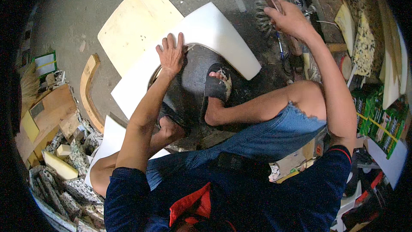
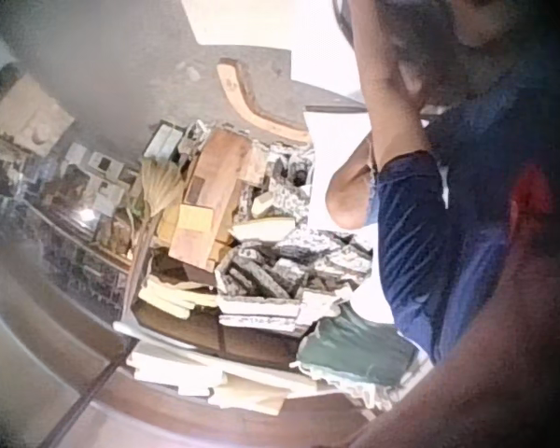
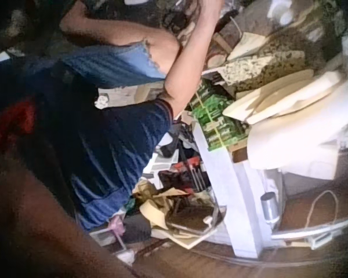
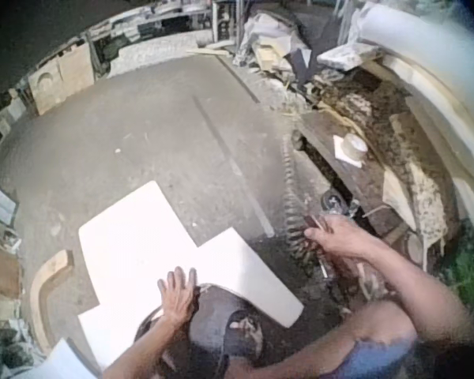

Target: The person sits on the floor and uses a hand saw to trim a white plastic sheet attached to a curved wooden frame. They then apply glue to the frame with a spray gun and press the plastic sheet onto the glued surface.

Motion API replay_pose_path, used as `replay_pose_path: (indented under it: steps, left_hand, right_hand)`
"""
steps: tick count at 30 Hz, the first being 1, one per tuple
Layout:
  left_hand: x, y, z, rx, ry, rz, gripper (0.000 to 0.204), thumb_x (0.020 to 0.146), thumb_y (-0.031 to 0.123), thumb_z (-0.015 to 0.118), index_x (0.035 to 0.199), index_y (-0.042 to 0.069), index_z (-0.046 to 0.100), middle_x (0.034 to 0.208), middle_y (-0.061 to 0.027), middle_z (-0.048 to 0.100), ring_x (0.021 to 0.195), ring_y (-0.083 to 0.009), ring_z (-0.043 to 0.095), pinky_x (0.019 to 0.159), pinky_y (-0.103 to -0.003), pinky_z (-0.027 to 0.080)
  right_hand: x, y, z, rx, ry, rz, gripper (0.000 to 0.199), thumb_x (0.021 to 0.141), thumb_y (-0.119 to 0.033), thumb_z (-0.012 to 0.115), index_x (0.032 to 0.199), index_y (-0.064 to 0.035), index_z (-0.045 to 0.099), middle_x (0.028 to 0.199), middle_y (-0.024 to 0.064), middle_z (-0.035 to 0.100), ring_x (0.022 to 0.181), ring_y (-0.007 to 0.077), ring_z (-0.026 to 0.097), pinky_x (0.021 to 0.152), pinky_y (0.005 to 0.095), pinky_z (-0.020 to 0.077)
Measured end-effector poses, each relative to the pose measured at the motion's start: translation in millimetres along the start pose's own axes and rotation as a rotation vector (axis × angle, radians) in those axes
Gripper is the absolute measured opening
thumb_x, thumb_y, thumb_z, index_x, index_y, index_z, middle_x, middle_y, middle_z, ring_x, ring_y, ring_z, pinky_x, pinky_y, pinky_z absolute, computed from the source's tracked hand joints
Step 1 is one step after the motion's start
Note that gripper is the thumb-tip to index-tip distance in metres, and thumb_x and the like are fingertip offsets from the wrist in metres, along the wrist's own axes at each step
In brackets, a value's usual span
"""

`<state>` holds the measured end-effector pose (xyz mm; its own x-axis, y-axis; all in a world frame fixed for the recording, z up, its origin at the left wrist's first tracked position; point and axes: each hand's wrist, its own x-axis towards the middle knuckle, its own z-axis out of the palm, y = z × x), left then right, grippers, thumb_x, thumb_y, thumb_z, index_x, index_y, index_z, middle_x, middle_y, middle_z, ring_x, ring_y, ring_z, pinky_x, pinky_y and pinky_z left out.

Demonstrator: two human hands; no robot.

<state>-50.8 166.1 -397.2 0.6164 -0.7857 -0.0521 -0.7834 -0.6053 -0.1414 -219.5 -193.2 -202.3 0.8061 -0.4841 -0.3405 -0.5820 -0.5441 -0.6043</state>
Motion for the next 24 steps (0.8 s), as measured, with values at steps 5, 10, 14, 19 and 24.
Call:
replay_pose_path:
  steps: [5,10,14,19,24]
  left_hand:
    - [-0.7,-22.9,-2.8,-0.096,0.017,0.093,0.08,0.084,0.036,0.075,0.152,0.022,0.035,0.142,-0.0149,0.04,0.123,-0.0329,0.044,0.093,-0.056,0.037]
    - [2.3,-22.9,-4.6,-0.107,0.036,0.097,0.082,0.083,0.04,0.076,0.152,0.023,0.035,0.142,-0.0156,0.04,0.122,-0.0326,0.045,0.09,-0.054,0.04]
    - [2.9,-23.8,-0.4,-0.145,0.084,0.072,0.064,0.089,0.032,0.07,0.146,0.022,0.042,0.14,-0.0095,0.044,0.121,-0.0288,0.047,0.088,-0.054,0.042]
    - [2.4,-21.0,3.5,-0.135,0.084,0.059,0.065,0.089,0.028,0.069,0.147,0.022,0.041,0.14,-0.0109,0.043,0.121,-0.029,0.047,0.089,-0.054,0.042]
    - [2.6,-18.8,-2.5,-0.161,0.069,0.007,0.076,0.082,0.016,0.075,0.149,0.02,0.038,0.141,-0.0135,0.043,0.124,-0.0313,0.046,0.092,-0.056,0.042]
  right_hand:
    - [4.8,-12.5,-3.3,0.078,-0.028,0.033,0.043,0.098,-0.039,0.061,0.115,0.0006,0.061,0.078,0.0056,0.062,0.068,0.0147,0.06,0.063,0.0325,0.0507]
    - [-2.4,14.4,30.1,0.245,-0.136,0.123,0.039,0.098,-0.038,0.061,0.113,-0.0015,0.058,0.086,0.0034,0.061,0.076,0.0126,0.058,0.063,0.0313,0.0511]
    - [2.8,46.4,78.1,0.08,-0.406,0.395,0.068,0.093,-0.047,0.065,0.134,0.0043,0.048,0.105,0.0144,0.062,0.096,0.0198,0.06,0.082,0.0383,0.0507]
    - [16.2,68.2,115.9,0.288,-0.43,0.464,0.083,0.092,-0.051,0.062,0.134,0.0175,0.042,0.13,0.0272,0.053,0.118,0.0321,0.054,0.1,0.0447,0.043]
    - [14.4,55.4,121.4,0.423,-0.413,0.572,0.091,0.092,-0.052,0.064,0.142,0.0172,0.033,0.144,0.0274,0.044,0.129,0.0317,0.048,0.105,0.045,0.0402]
